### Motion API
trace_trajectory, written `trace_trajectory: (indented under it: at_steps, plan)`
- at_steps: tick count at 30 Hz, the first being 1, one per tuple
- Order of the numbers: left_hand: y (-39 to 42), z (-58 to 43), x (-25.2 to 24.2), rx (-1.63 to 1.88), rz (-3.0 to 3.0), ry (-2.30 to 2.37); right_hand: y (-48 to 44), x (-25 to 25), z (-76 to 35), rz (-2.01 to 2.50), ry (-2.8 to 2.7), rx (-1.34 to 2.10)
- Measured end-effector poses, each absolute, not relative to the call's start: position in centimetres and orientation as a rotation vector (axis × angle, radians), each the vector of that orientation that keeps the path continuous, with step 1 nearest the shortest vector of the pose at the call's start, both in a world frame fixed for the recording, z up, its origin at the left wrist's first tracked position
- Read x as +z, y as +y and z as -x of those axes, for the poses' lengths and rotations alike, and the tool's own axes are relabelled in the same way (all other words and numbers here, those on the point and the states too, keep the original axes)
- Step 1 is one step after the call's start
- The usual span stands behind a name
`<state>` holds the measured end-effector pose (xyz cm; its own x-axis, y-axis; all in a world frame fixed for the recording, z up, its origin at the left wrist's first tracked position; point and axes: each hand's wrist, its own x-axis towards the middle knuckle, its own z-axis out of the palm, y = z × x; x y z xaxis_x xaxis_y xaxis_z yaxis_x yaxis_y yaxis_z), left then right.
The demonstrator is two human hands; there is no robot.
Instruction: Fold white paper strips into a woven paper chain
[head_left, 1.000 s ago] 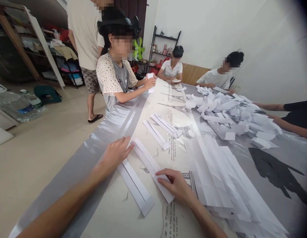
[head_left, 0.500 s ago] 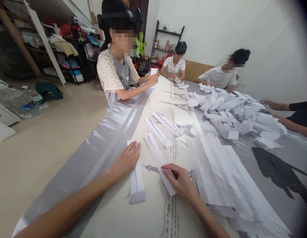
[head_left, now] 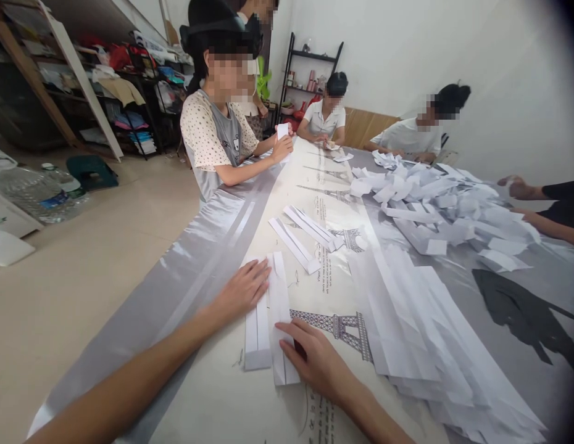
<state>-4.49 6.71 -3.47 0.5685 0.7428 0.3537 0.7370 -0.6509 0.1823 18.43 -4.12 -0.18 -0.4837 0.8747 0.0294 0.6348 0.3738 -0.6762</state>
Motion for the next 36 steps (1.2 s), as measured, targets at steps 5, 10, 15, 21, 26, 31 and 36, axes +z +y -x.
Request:
trace_trajectory:
  at_steps: [5, 10, 15, 21, 26, 31, 36]
  plan:
    - [6.7, 4.6, -3.4, 0.572, -2.752, 1.320, -3.6, 1.1, -19.8, 1.181, -2.441, 0.859]
    - [6.5, 4.6, -3.0, 0.533, -2.744, 1.329, -3.3, 1.8, -21.1, 0.941, -2.607, 0.740]
    - [6.5, 4.6, -2.6, 0.509, -2.752, 1.313, -3.5, 2.0, -21.0, 0.924, -2.650, 0.682]
    - [6.5, 4.6, -2.2, 0.577, -2.720, 1.285, -3.8, 2.0, -20.3, 0.824, -2.725, 0.684]
    - [6.4, 4.5, -2.2, 0.612, -2.681, 1.277, -4.3, 1.5, -20.0, 0.800, -2.722, 0.612]
    - [5.9, 4.0, -2.1, 0.576, -2.653, 1.337, -5.0, 1.3, -19.8, 0.737, -2.665, 0.604]
    - [6.0, 4.1, -2.3, 0.517, -2.707, 1.334, -4.9, 1.4, -19.5, 0.734, -2.603, 0.619]
